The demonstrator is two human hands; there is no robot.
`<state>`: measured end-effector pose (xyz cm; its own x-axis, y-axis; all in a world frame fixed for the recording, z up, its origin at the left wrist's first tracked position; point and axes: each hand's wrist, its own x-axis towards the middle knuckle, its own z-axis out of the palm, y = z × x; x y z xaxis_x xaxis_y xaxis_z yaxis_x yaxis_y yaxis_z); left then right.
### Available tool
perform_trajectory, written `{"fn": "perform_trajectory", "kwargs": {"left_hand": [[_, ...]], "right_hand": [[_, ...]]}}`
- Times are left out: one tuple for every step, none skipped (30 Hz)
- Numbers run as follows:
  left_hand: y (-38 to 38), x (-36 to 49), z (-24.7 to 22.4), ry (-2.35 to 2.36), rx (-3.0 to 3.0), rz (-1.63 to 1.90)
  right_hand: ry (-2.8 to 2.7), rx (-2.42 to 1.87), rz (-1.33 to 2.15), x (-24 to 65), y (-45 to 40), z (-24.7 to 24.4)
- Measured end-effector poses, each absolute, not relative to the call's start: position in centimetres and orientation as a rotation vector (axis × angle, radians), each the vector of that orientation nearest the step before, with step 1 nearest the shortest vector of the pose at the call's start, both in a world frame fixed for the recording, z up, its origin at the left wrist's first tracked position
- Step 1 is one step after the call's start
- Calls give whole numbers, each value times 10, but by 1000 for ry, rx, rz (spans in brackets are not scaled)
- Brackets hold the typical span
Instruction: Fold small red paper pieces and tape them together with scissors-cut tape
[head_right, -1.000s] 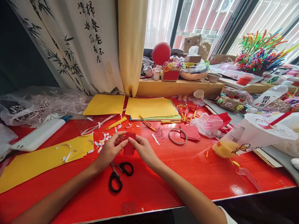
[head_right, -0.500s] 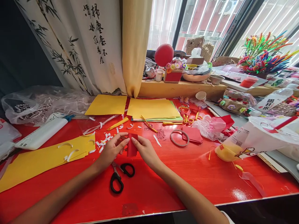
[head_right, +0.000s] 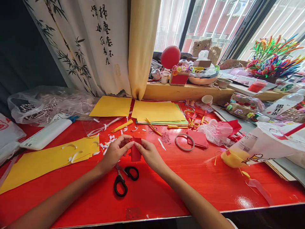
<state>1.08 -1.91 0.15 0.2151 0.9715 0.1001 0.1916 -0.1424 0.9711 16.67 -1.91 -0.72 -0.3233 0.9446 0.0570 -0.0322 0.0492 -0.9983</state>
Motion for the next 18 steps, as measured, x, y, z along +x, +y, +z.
{"fn": "perform_trajectory", "kwargs": {"left_hand": [[-19, 11, 2, 1136, 1543, 1040], [-20, 11, 2, 1134, 1542, 1041], [-20, 11, 2, 1133, 1539, 1041], [-20, 11, 2, 1134, 1537, 1039], [-20, 11, 2, 1135, 1536, 1039], [-20, 10, 2, 1137, 1537, 1039], [-20, 10, 2, 1138, 1539, 1039], [-20, 10, 1, 1137, 1542, 1041], [-20, 10, 1, 1135, 1544, 1042], [-21, 10, 1, 1134, 1548, 1041], [-21, 10, 1, 1134, 1551, 1040], [-21, 11, 1, 1134, 1556, 1038], [-21, 11, 1, 1135, 1560, 1039], [-21, 11, 1, 1135, 1561, 1039], [-20, 11, 1, 1134, 1560, 1038], [-20, 11, 1, 1134, 1562, 1036], [-20, 10, 0, 1142, 1569, 1034], [-19, 10, 0, 1158, 1582, 1030]], "right_hand": [[-1455, -976, 1415, 167, -19, -7], [-1457, -973, 1417, 167, -18, -7], [-1457, -972, 1420, 167, -18, -7], [-1455, -972, 1425, 167, -18, -8], [-1452, -974, 1431, 167, -18, -8], [-1448, -978, 1437, 167, -18, -8], [-1445, -984, 1441, 167, -19, -8], [-1442, -989, 1445, 167, -19, -8], [-1440, -992, 1448, 168, -20, -8], [-1438, -993, 1452, 168, -20, -7], [-1437, -992, 1456, 168, -20, -7], [-1435, -990, 1461, 168, -20, -7], [-1435, -986, 1468, 168, -20, -7], [-1435, -979, 1478, 167, -19, -7], [-1435, -971, 1488, 167, -19, -8], [-1435, -963, 1497, 167, -19, -8], [-1435, -958, 1504, 167, -18, -9], [-1436, -956, 1510, 167, -17, -9]]}}
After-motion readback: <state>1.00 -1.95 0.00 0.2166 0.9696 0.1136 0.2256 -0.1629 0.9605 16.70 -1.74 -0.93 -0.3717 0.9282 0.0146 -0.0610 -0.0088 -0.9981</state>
